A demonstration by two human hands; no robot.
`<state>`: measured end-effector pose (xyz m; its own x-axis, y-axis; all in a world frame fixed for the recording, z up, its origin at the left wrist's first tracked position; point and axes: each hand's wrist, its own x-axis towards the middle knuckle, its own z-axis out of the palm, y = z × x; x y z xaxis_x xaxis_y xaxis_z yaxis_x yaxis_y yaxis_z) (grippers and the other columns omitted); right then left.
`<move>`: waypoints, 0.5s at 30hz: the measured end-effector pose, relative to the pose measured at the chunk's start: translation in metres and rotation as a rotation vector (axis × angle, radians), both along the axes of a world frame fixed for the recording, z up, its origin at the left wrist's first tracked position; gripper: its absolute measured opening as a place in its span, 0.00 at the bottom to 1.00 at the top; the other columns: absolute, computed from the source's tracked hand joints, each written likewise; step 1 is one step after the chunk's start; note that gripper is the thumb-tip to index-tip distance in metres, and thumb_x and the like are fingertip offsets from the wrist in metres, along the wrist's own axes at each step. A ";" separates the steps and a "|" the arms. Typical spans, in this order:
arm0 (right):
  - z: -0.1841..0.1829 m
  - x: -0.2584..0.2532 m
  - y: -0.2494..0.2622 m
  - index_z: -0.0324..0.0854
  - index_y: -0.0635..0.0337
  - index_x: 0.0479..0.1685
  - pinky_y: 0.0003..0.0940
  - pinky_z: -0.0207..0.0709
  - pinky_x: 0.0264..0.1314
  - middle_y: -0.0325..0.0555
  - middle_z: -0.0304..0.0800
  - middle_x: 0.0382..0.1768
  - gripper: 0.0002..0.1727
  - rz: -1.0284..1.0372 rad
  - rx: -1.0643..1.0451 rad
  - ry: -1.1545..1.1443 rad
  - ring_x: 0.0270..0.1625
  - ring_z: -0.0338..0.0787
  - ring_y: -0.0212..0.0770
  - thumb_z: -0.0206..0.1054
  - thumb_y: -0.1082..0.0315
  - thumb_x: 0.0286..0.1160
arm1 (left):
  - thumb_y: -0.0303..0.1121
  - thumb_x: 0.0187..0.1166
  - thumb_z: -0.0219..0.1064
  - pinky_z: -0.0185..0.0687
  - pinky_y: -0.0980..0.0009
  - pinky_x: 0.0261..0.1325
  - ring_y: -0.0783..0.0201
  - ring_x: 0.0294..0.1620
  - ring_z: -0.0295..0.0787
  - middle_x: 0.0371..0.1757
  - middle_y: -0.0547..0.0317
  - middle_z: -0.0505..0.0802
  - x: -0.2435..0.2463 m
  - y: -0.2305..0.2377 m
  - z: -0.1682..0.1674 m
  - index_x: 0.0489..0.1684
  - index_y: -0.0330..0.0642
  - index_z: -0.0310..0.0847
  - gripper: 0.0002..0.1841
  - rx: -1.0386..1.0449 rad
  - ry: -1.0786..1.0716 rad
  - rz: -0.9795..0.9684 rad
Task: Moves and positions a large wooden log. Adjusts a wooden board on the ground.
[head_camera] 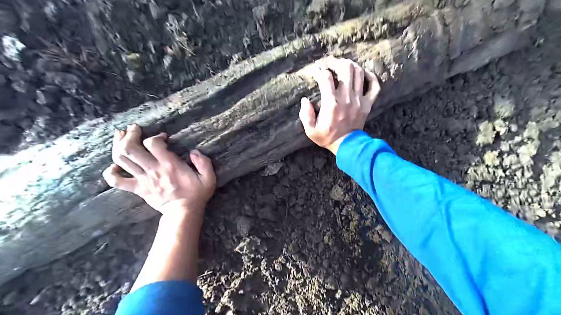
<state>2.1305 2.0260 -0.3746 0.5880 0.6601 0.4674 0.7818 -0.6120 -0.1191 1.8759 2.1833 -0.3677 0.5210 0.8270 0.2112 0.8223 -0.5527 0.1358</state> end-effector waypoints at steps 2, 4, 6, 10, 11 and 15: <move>0.001 0.006 0.014 0.91 0.45 0.56 0.66 0.60 0.77 0.48 0.89 0.65 0.30 0.025 0.032 -0.028 0.72 0.83 0.55 0.58 0.38 0.66 | 0.61 0.70 0.46 0.49 0.30 0.76 0.33 0.87 0.61 0.83 0.34 0.73 -0.001 0.006 0.001 0.63 0.39 0.77 0.36 0.009 -0.001 0.015; -0.002 0.009 0.017 0.91 0.45 0.56 0.66 0.61 0.77 0.50 0.90 0.63 0.29 0.024 0.038 -0.029 0.71 0.83 0.57 0.59 0.39 0.65 | 0.62 0.72 0.45 0.49 0.30 0.76 0.33 0.86 0.61 0.83 0.34 0.73 0.002 0.007 0.000 0.65 0.39 0.76 0.37 -0.013 0.027 0.021; 0.000 0.020 0.030 0.91 0.44 0.58 0.66 0.61 0.77 0.49 0.90 0.63 0.29 0.044 0.022 -0.014 0.71 0.83 0.56 0.60 0.39 0.65 | 0.61 0.72 0.45 0.47 0.30 0.77 0.33 0.88 0.59 0.85 0.34 0.70 0.013 0.012 0.004 0.67 0.38 0.74 0.37 -0.031 0.036 0.063; -0.004 0.044 0.070 0.90 0.45 0.59 0.67 0.60 0.78 0.49 0.89 0.64 0.29 0.100 0.037 0.005 0.72 0.82 0.57 0.60 0.39 0.66 | 0.59 0.73 0.47 0.48 0.32 0.77 0.35 0.88 0.59 0.86 0.35 0.69 0.032 0.034 0.001 0.67 0.38 0.74 0.36 0.023 0.019 0.146; -0.004 0.049 0.084 0.89 0.45 0.60 0.67 0.59 0.78 0.50 0.89 0.65 0.29 0.121 0.043 0.009 0.73 0.81 0.57 0.60 0.40 0.66 | 0.59 0.73 0.47 0.49 0.32 0.77 0.35 0.88 0.60 0.85 0.35 0.70 0.034 0.042 -0.001 0.67 0.39 0.75 0.35 0.045 0.014 0.164; -0.003 0.076 0.135 0.89 0.44 0.59 0.67 0.59 0.80 0.49 0.88 0.66 0.28 0.179 0.046 0.010 0.75 0.81 0.57 0.60 0.41 0.66 | 0.61 0.73 0.44 0.50 0.30 0.75 0.33 0.87 0.61 0.84 0.35 0.71 0.057 0.075 -0.003 0.66 0.41 0.76 0.36 0.037 0.023 0.224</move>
<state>2.2068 2.1605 -0.3780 0.4683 0.7324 0.4942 0.8762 -0.4572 -0.1527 1.9325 2.2585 -0.3712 0.3299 0.9146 0.2336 0.9277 -0.3600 0.0992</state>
